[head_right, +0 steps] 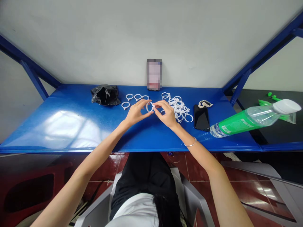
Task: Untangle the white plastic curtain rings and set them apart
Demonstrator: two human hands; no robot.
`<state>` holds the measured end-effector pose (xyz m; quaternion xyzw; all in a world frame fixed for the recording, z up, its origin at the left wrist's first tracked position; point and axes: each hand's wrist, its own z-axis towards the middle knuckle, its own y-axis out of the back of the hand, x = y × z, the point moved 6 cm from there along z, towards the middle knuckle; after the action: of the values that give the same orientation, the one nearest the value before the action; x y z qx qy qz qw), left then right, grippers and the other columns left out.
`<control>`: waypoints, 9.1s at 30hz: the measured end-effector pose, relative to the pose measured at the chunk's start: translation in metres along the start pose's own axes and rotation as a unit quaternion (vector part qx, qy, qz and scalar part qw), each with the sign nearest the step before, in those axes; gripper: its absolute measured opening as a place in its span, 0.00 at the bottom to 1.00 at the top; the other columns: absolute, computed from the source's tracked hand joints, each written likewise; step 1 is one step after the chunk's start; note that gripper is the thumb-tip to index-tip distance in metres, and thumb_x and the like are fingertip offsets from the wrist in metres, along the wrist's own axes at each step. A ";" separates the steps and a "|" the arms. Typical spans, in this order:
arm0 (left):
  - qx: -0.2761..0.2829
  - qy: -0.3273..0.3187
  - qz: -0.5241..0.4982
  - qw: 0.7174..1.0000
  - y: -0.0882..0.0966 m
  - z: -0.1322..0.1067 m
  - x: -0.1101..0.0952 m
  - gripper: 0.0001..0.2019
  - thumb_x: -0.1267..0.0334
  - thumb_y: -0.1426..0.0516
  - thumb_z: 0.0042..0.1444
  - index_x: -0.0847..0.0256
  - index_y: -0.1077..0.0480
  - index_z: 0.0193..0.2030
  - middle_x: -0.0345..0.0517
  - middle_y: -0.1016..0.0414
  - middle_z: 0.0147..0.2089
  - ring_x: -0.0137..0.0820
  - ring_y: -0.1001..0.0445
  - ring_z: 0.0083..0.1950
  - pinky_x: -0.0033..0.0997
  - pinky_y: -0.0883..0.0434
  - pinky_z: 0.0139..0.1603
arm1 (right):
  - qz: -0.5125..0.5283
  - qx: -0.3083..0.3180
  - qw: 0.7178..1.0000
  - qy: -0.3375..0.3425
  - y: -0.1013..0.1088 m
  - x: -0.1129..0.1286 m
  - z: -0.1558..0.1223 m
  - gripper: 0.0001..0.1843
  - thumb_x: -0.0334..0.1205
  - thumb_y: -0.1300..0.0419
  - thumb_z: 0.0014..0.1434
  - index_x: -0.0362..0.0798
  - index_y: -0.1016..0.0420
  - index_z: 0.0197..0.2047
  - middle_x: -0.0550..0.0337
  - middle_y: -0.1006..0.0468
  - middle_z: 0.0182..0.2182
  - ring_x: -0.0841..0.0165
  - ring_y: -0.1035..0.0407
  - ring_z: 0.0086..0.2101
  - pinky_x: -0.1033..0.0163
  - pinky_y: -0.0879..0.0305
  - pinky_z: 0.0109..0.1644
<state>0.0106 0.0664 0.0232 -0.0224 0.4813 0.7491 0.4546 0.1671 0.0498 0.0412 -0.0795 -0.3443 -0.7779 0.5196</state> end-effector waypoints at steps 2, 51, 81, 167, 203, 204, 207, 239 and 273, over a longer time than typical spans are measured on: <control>0.006 0.004 -0.018 1.000 -0.002 0.000 0.001 0.22 0.53 0.41 0.63 0.61 0.33 0.61 0.52 0.25 0.51 0.35 0.23 0.49 0.31 0.25 0.44 | 0.004 0.009 1.000 0.006 -0.001 0.001 0.000 0.08 0.42 0.42 0.66 0.53 0.24 0.46 0.55 0.20 0.38 0.64 0.25 0.35 0.54 0.23 0.42; -0.013 0.018 -0.164 0.986 -0.004 0.000 -0.002 0.25 0.45 0.39 0.58 0.63 0.27 0.53 0.50 0.20 0.46 0.26 0.25 0.32 0.27 0.26 0.37 | 0.092 -0.014 0.993 -0.077 0.003 -0.001 0.002 0.09 0.46 0.39 0.65 0.52 0.21 0.40 0.59 0.18 0.35 0.67 0.25 0.32 0.60 0.26 0.38; -0.010 -0.027 -0.135 0.990 -0.004 -0.001 -0.005 0.21 0.51 0.41 0.63 0.60 0.32 0.58 0.52 0.25 0.53 0.28 0.26 0.39 0.27 0.26 0.38 | 0.007 -0.027 0.999 0.044 0.003 0.009 -0.002 0.04 0.37 0.39 0.64 0.51 0.22 0.39 0.59 0.18 0.31 0.66 0.24 0.31 0.59 0.26 0.35; -0.051 0.079 -0.377 0.922 -0.001 0.004 0.006 0.19 0.47 0.36 0.56 0.60 0.24 0.46 0.52 0.26 0.51 0.32 0.24 0.45 0.30 0.24 0.42 | 0.023 0.068 0.996 -0.051 -0.017 -0.013 -0.009 0.29 0.47 0.36 0.61 0.54 0.38 0.62 0.51 0.23 0.52 0.58 0.25 0.47 0.49 0.24 0.48; -0.038 0.016 -0.160 0.986 0.000 0.002 0.000 0.22 0.50 0.37 0.58 0.62 0.26 0.53 0.48 0.23 0.43 0.25 0.27 0.32 0.29 0.26 0.38 | 0.048 -0.001 0.996 -0.076 -0.001 -0.006 -0.001 0.09 0.47 0.41 0.66 0.52 0.23 0.42 0.58 0.18 0.37 0.66 0.24 0.34 0.59 0.23 0.41; -0.037 0.016 -0.157 0.987 0.000 0.002 0.000 0.22 0.49 0.37 0.58 0.61 0.26 0.53 0.48 0.23 0.43 0.25 0.28 0.32 0.29 0.26 0.38 | 0.049 -0.001 0.996 -0.078 -0.001 -0.007 -0.001 0.09 0.47 0.41 0.66 0.52 0.23 0.42 0.58 0.18 0.37 0.67 0.24 0.34 0.59 0.23 0.41; -0.036 0.015 -0.153 0.987 0.000 0.002 0.000 0.22 0.49 0.37 0.58 0.61 0.26 0.53 0.48 0.23 0.44 0.26 0.28 0.33 0.28 0.27 0.38 | 0.047 0.002 0.995 -0.091 -0.002 -0.009 -0.002 0.11 0.48 0.41 0.66 0.51 0.23 0.41 0.58 0.17 0.37 0.66 0.23 0.34 0.59 0.23 0.41; -0.067 -0.028 -0.085 0.994 0.003 0.000 -0.003 0.20 0.54 0.42 0.63 0.59 0.32 0.59 0.55 0.27 0.55 0.29 0.27 0.39 0.33 0.26 0.44 | 0.060 -0.021 0.993 -0.104 -0.002 -0.013 -0.003 0.12 0.49 0.38 0.64 0.51 0.24 0.43 0.58 0.18 0.36 0.65 0.23 0.34 0.57 0.22 0.42; -0.058 -0.053 -0.055 0.995 0.005 0.000 -0.005 0.17 0.59 0.41 0.63 0.60 0.31 0.57 0.55 0.27 0.54 0.39 0.25 0.54 0.37 0.25 0.53 | 0.007 0.006 0.999 -0.042 -0.003 -0.005 -0.001 0.04 0.38 0.41 0.65 0.50 0.25 0.41 0.57 0.19 0.34 0.66 0.24 0.32 0.58 0.24 0.40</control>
<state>0.0104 0.0626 0.0290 -0.0349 0.4105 0.7496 0.5181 0.1668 0.0536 0.0366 -0.1114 -0.3699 -0.7683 0.5103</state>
